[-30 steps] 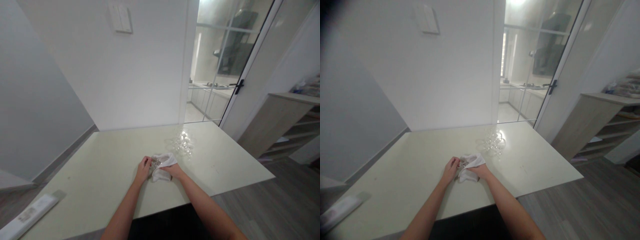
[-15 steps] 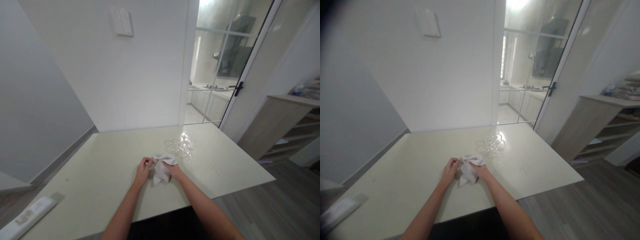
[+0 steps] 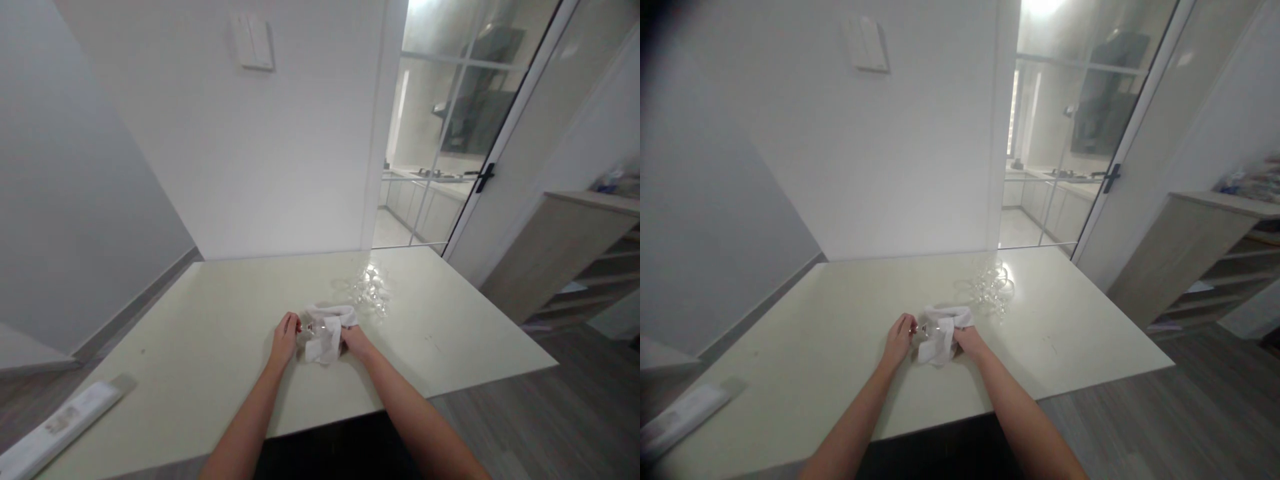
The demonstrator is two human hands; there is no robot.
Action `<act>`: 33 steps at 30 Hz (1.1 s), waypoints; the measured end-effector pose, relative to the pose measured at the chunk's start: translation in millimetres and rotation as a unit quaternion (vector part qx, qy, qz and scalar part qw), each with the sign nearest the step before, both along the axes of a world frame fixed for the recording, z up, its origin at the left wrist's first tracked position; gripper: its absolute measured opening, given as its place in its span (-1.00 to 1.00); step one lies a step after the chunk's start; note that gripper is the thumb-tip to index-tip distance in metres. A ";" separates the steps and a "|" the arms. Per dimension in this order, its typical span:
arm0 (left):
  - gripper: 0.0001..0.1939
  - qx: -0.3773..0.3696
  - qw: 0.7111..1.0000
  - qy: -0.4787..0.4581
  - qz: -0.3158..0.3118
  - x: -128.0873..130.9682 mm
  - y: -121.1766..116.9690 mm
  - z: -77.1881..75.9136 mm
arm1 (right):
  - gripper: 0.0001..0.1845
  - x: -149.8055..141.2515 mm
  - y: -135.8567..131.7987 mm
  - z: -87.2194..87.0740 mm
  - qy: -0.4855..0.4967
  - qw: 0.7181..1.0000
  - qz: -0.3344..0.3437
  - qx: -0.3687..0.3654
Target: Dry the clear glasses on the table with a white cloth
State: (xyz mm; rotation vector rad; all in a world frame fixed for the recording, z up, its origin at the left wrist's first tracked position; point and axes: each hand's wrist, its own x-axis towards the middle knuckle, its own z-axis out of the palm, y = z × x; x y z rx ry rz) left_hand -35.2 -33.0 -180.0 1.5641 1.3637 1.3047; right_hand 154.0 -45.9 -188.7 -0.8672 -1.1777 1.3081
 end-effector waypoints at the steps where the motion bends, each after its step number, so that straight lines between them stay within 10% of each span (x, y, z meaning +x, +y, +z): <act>1: -0.60 -0.002 1.000 0.000 -0.018 0.6 -1.8 0.7 | -0.67 0.1 -2.6 2.8 -0.012 0.999 0.042 0.018; 5: -0.62 0.024 0.996 0.028 -0.084 2.9 -12.7 5.6 | -0.65 3.7 -6.8 5.6 -0.045 0.990 0.124 0.041; 12: -0.64 0.044 0.995 0.051 -0.075 1.7 -15.4 7.5 | -0.69 9.0 -4.2 3.5 -0.166 0.985 0.035 0.030; 21: -0.60 0.035 0.997 0.073 -0.015 2.6 -8.7 3.6 | -0.63 3.2 -10.7 10.9 -0.071 0.987 0.140 0.021; 33: -0.61 0.034 0.996 0.068 -0.035 1.3 -7.5 6.9 | -0.76 1.8 -5.1 10.6 -0.123 0.987 0.079 0.073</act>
